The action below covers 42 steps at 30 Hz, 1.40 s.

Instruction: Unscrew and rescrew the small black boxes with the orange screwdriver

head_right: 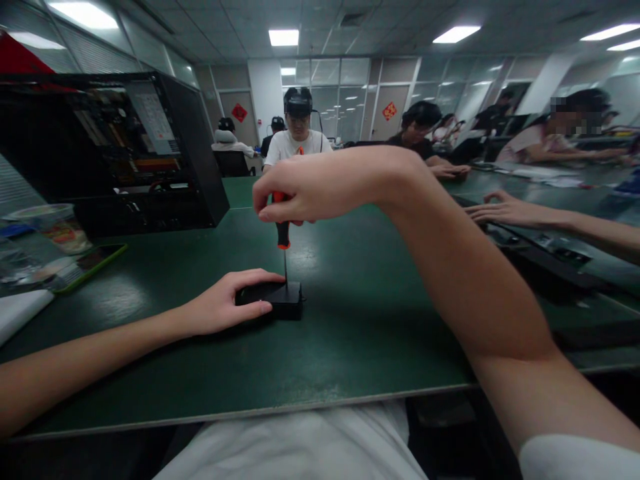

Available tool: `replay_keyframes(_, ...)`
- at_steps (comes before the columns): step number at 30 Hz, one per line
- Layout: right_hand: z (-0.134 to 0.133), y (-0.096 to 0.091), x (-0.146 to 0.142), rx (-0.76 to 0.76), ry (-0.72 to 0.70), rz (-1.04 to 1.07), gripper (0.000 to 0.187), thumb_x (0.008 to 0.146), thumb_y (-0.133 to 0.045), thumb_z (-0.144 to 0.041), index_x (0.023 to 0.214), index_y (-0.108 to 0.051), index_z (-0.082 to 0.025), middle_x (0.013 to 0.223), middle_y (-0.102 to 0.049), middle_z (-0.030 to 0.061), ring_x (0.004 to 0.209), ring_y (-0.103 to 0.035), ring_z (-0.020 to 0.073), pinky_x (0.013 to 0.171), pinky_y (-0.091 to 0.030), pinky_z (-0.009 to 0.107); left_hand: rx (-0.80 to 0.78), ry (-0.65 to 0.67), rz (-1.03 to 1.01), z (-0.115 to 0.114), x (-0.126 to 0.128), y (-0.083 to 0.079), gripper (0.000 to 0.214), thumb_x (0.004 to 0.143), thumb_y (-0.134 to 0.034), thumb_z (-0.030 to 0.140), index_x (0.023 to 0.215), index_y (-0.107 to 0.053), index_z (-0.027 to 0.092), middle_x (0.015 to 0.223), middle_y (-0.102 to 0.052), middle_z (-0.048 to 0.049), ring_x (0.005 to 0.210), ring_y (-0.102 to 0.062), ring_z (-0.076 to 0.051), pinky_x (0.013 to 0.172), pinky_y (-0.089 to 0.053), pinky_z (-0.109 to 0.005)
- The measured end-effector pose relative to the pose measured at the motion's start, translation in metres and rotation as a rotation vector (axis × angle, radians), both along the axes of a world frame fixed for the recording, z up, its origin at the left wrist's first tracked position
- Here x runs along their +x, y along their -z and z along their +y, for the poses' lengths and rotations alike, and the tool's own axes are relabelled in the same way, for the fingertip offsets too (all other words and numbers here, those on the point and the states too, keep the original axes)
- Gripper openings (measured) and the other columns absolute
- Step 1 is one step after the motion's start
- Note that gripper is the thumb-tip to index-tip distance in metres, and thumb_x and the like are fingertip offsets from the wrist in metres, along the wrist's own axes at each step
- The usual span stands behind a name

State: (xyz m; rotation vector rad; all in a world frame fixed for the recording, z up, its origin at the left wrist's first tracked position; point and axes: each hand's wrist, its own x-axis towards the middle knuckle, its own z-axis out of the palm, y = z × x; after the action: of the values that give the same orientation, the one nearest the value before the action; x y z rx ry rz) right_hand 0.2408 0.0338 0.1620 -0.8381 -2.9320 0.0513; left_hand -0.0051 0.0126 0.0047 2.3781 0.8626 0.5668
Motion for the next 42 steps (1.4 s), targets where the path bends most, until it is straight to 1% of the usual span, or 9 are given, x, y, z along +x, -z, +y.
replay_keyframes(5,-0.008,-0.002,0.002,0.008,-0.061,-0.064,0.04,0.091,-0.062,-0.036,0.128,-0.065,-0.023,0.111,-0.07,0.0023,0.091,-0.064,0.016,0.074,-0.044,0.025,-0.042,-0.047,0.014,0.0,-0.001,-0.001,0.052,0.086,-0.073,0.045,0.13,-0.064,0.019,0.123,-0.07,-0.0059,0.11,-0.066,-0.025,0.096,-0.05,-0.033)
replay_keyframes(10,-0.006,0.001,-0.001,0.054,0.023,-0.034,0.035,0.094,-0.057,-0.045,0.113,-0.072,-0.019,0.09,-0.071,0.0018,0.08,-0.064,0.0146,0.072,-0.043,0.026,-0.035,-0.071,0.033,0.0,-0.002,-0.001,0.052,0.085,-0.072,0.047,0.127,-0.064,0.018,0.116,-0.071,-0.0054,0.101,-0.067,-0.024,0.088,-0.052,-0.032)
replay_keyframes(16,-0.004,0.001,0.0,0.039,-0.152,0.009,0.037,0.087,-0.067,-0.039,0.12,-0.07,-0.024,0.108,-0.071,0.0008,0.092,-0.065,0.0169,0.074,-0.046,0.026,-0.03,-0.065,0.025,0.0,-0.002,-0.001,0.051,0.086,-0.071,0.048,0.126,-0.064,0.018,0.118,-0.071,-0.0068,0.105,-0.066,-0.026,0.093,-0.051,-0.035)
replay_keyframes(21,-0.008,0.004,-0.004,0.115,-0.034,0.019,0.027,0.093,-0.057,-0.04,0.106,-0.074,-0.023,0.09,-0.071,0.0005,0.08,-0.063,0.0148,0.072,-0.043,0.027,-0.017,-0.055,0.036,0.0,-0.002,0.0,0.05,0.087,-0.07,0.048,0.126,-0.064,0.018,0.118,-0.071,-0.0066,0.104,-0.067,-0.025,0.091,-0.051,-0.033)
replay_keyframes(24,-0.008,0.005,-0.006,0.119,-0.107,0.028,0.027,0.09,-0.061,-0.031,0.112,-0.073,-0.022,0.1,-0.071,0.0019,0.087,-0.063,0.0159,0.074,-0.043,0.027,-0.004,-0.055,0.042,0.0,-0.002,0.0,0.049,0.088,-0.07,0.048,0.126,-0.064,0.018,0.119,-0.071,-0.0063,0.105,-0.066,-0.025,0.092,-0.05,-0.032)
replay_keyframes(27,-0.008,0.005,-0.004,0.082,-0.166,0.015,0.031,0.087,-0.066,-0.033,0.115,-0.071,-0.023,0.107,-0.07,0.0025,0.094,-0.063,0.0177,0.076,-0.045,0.027,-0.003,-0.047,0.043,0.001,-0.002,0.001,0.049,0.088,-0.069,0.048,0.126,-0.063,0.018,0.119,-0.07,-0.0059,0.106,-0.066,-0.024,0.092,-0.05,-0.032)
replay_keyframes(32,-0.003,0.005,-0.004,0.101,-0.089,0.027,0.024,0.093,-0.059,-0.037,0.104,-0.073,-0.021,0.091,-0.07,0.0004,0.083,-0.062,0.0144,0.076,-0.043,0.026,-0.011,-0.044,0.038,0.001,-0.003,0.001,0.05,0.088,-0.07,0.048,0.128,-0.062,0.018,0.117,-0.07,-0.0056,0.101,-0.067,-0.023,0.088,-0.05,-0.031)
replay_keyframes(37,-0.001,0.005,-0.006,0.07,-0.186,0.033,0.03,0.087,-0.066,-0.034,0.114,-0.071,-0.023,0.112,-0.07,0.0021,0.096,-0.062,0.0166,0.08,-0.044,0.027,-0.006,-0.042,0.034,0.001,-0.002,0.0,0.05,0.088,-0.07,0.049,0.127,-0.063,0.017,0.118,-0.071,-0.0066,0.102,-0.067,-0.024,0.089,-0.05,-0.032)
replay_keyframes(42,-0.001,0.006,-0.009,0.099,-0.11,0.047,0.024,0.094,-0.056,-0.035,0.103,-0.074,-0.02,0.092,-0.071,0.0009,0.082,-0.062,0.0129,0.075,-0.043,0.026,-0.002,-0.044,0.04,0.001,-0.002,0.0,0.05,0.088,-0.069,0.049,0.127,-0.063,0.018,0.115,-0.071,-0.0062,0.099,-0.068,-0.024,0.086,-0.051,-0.032)
